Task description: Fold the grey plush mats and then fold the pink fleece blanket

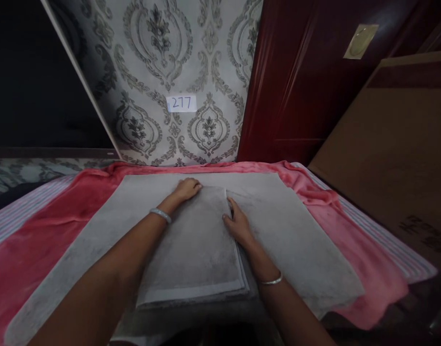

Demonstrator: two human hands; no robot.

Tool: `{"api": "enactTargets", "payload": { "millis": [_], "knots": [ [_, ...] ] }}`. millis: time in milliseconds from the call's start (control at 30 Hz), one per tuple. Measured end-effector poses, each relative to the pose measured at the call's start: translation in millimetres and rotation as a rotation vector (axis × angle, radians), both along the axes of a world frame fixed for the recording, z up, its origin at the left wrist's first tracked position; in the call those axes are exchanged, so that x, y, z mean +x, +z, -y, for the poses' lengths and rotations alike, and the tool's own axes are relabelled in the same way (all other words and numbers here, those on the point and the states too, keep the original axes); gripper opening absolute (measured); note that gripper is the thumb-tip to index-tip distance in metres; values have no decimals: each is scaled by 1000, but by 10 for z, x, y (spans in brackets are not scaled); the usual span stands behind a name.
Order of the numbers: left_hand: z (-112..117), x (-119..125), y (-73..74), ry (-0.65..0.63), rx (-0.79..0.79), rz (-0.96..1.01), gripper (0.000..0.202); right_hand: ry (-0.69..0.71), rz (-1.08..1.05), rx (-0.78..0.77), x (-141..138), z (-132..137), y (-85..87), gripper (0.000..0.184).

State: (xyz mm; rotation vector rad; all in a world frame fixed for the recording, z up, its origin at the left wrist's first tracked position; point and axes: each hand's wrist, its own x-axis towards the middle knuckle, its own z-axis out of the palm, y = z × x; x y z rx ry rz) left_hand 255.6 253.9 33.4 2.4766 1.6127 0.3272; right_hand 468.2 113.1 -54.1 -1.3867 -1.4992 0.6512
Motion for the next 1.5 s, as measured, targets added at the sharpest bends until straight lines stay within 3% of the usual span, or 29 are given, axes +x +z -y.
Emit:
{"api": "enactTargets", "payload": {
  "millis": [133,267,533,900,1100,1267,1500],
  "knots": [
    [-144,458,-18,-152,-43,58,25,18,-27,28,-10,23,22,78],
    [-263,654,-106,-197,-24,129,19,9,-56,48,-17,46,32,77],
    [-287,646,-419,-202,20,207,19,-38,-36,-24,-1,62,60,72],
    [-294,743,-305,-234,83,199,16,-87,-99,39,-23,146,163,60],
    [-305,790,-401,-233,77,156,14,-163,-21,15,-33,122,151,58],
    [-306,790,-410,-237,32,162,18,-180,81,-59,-18,179,247,59],
    [-332,822,-489,-253,67,291,30,-132,233,-76,49,227,299,56]
  ]
}}
